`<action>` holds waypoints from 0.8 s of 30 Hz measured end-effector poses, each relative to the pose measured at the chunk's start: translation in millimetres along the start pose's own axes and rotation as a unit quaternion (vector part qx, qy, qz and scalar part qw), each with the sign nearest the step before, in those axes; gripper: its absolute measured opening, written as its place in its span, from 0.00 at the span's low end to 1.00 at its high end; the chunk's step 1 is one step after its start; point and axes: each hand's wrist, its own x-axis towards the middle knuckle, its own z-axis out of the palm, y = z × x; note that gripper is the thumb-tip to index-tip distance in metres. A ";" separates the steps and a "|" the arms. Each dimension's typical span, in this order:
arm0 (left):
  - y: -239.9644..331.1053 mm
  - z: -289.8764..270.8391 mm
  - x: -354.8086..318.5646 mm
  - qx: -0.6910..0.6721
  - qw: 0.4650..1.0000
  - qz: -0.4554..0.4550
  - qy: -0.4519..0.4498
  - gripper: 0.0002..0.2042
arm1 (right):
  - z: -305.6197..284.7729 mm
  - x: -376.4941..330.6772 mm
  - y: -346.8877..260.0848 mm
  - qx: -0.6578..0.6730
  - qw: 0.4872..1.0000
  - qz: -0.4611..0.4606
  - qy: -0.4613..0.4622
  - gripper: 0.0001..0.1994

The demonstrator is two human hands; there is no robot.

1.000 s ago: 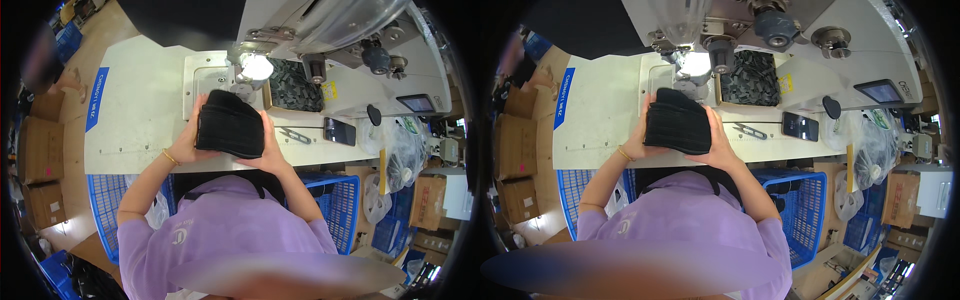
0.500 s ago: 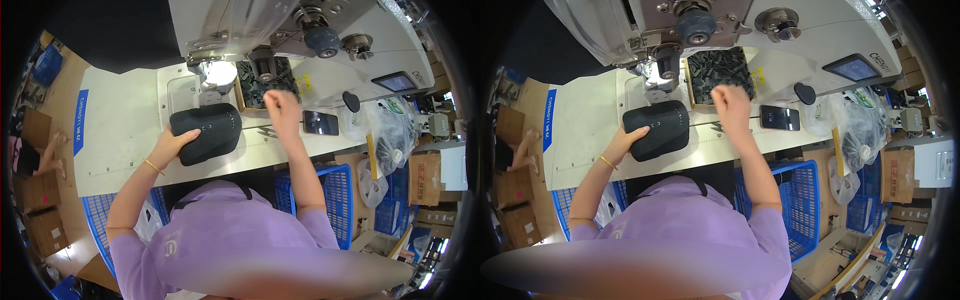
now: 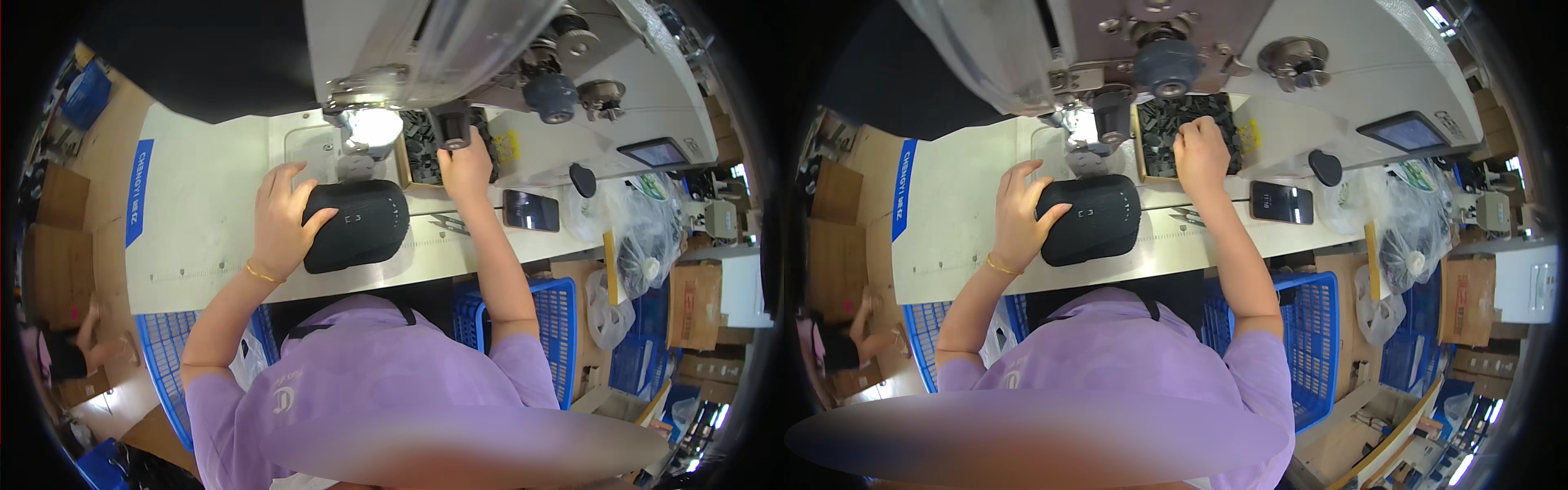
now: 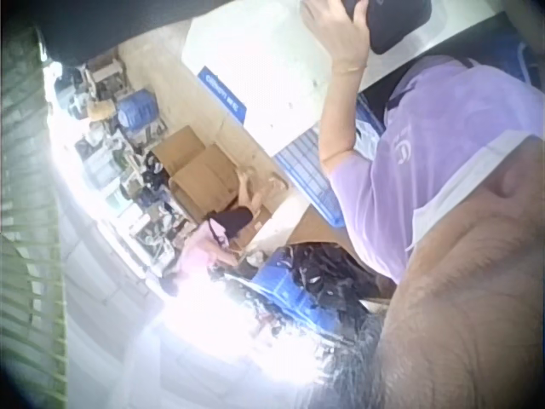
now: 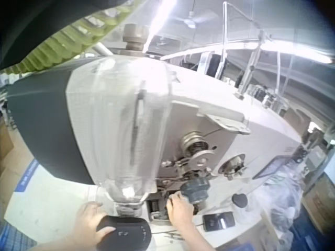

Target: The person stitches together components of a shoe upper using an industrial sewing machine.

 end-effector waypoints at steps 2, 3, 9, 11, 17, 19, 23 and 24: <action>5.8 0.9 2.0 0.033 0.998 0.047 0.007 0.17 | -1.2 -1.9 0.6 -0.011 1.000 -0.029 0.002 0.04; 3.8 -0.3 -1.8 0.023 0.999 0.004 -0.040 0.17 | 0.5 -1.0 0.6 -0.017 0.999 -0.027 0.007 0.05; 7.1 0.3 8.9 -0.148 0.978 -0.097 -0.107 0.21 | -3.4 1.9 -0.5 0.141 0.988 -0.010 0.057 0.06; 4.9 4.7 13.1 -0.243 0.945 -0.177 -0.125 0.23 | -10.6 -5.1 -4.6 0.247 0.966 0.071 0.003 0.06; 1.7 6.3 8.2 -0.238 0.944 -0.200 -0.106 0.26 | -55.8 -34.8 -97.9 0.569 0.758 0.172 -0.270 0.08; 0.5 8.4 6.4 -0.249 0.938 -0.218 -0.101 0.27 | -48.2 -44.1 -105.4 0.626 0.690 0.193 -0.307 0.08; 5.9 0.2 -1.3 -0.401 0.850 -0.324 -0.111 0.17 | -29.7 -53.1 -98.8 0.605 0.675 0.267 -0.327 0.07; 6.1 -0.6 -5.7 -0.477 0.789 -0.362 -0.137 0.13 | -29.5 -52.6 -98.9 0.610 0.664 0.270 -0.338 0.06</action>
